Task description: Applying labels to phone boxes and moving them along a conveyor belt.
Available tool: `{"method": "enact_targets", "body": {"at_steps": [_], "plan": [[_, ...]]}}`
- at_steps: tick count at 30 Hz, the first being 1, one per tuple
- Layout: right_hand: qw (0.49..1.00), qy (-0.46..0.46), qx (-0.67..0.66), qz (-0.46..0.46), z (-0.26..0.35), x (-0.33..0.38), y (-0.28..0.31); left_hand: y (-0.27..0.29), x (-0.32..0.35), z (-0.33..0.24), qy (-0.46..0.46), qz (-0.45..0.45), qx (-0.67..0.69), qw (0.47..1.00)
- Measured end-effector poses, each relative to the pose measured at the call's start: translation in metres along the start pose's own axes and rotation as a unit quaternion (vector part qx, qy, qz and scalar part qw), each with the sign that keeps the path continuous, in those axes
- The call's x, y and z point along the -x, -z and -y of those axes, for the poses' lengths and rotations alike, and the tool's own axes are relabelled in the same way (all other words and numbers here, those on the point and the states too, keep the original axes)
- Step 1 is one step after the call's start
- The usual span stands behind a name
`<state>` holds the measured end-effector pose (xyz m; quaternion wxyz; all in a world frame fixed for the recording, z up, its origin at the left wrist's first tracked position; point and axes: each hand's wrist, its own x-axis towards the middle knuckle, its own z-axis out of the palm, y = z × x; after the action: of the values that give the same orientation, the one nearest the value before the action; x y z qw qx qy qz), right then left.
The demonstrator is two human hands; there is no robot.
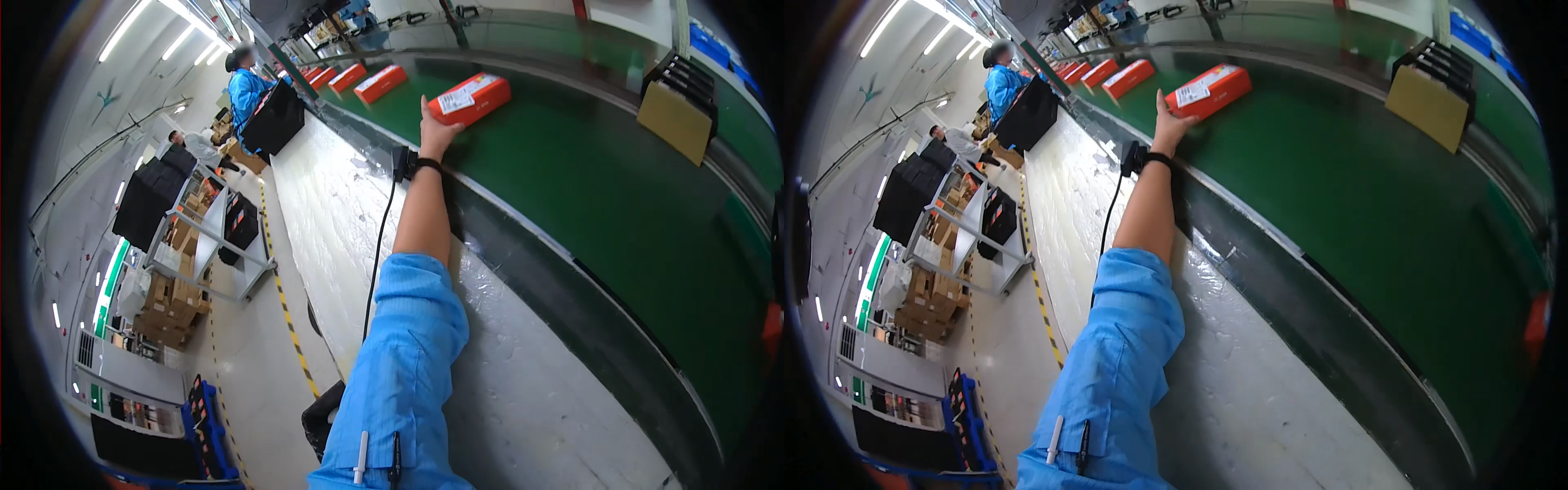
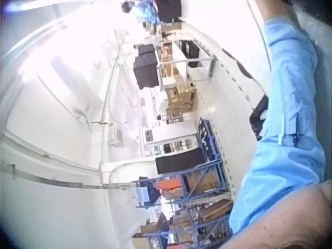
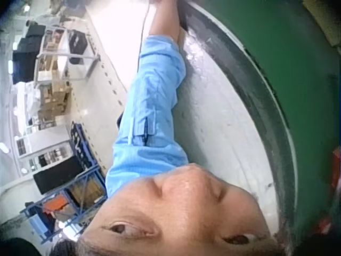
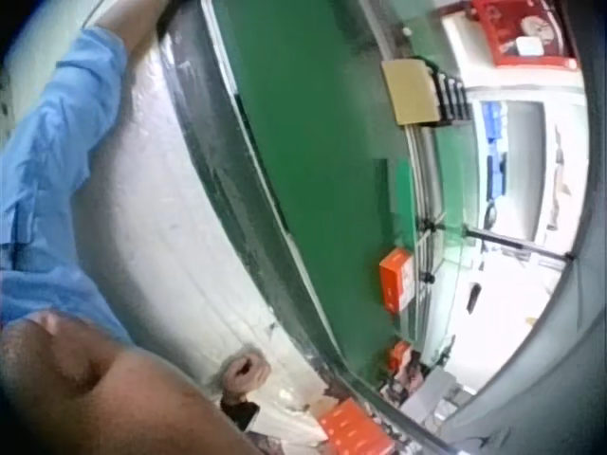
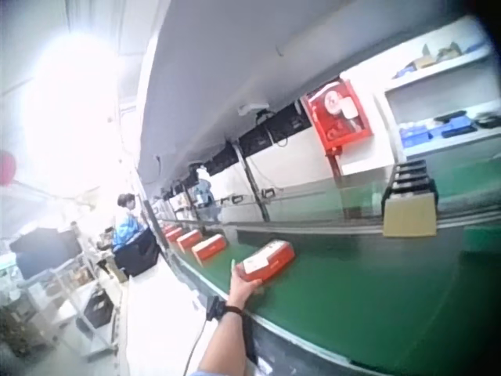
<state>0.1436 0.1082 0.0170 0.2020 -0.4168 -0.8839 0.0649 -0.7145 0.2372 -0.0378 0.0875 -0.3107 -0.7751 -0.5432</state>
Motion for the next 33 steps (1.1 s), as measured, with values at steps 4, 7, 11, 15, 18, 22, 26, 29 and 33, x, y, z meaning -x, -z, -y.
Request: {"method": "enact_targets", "body": {"at_steps": [4, 7, 11, 15, 18, 22, 26, 29, 33], "plan": [[0.999, -0.005, -0.017, 0.034, -0.007, 0.007, 0.0, 0.006, 0.0, 0.024, -0.062, -0.001, -0.043, 0.997], [1.0, -0.007, -0.026, 0.001, -0.011, 0.016, -0.001, -0.004, -0.012, 0.022, -0.057, 0.008, 0.015, 0.998], [0.999, -0.038, 0.007, 0.026, 0.0, 0.012, 0.005, -0.004, -0.009, 0.015, 0.0, 0.045, 0.115, 0.992], [0.999, -0.018, 0.011, 0.037, -0.001, 0.01, 0.006, 0.004, 0.008, -0.01, -0.023, 0.041, 0.058, 0.997], [0.986, -0.106, 0.051, 0.117, -0.055, 0.049, -0.012, -0.012, 0.052, -0.067, -0.01, 0.013, -0.071, 0.997], [0.999, -0.015, 0.032, -0.038, -0.019, 0.022, -0.011, 0.007, 0.107, -0.111, -0.013, -0.022, -0.066, 0.997], [0.999, 0.028, 0.0, -0.018, -0.037, 0.017, -0.022, 0.025, 0.19, -0.166, -0.006, -0.001, -0.034, 0.999], [0.993, 0.092, -0.047, -0.059, -0.033, -0.001, -0.045, 0.034, 0.269, -0.211, -0.061, 0.011, -0.031, 0.998], [0.934, -0.066, -0.349, 0.03, 0.011, -0.041, -0.042, 0.055, 0.384, -0.268, -0.113, 0.052, -0.001, 0.992]]}}
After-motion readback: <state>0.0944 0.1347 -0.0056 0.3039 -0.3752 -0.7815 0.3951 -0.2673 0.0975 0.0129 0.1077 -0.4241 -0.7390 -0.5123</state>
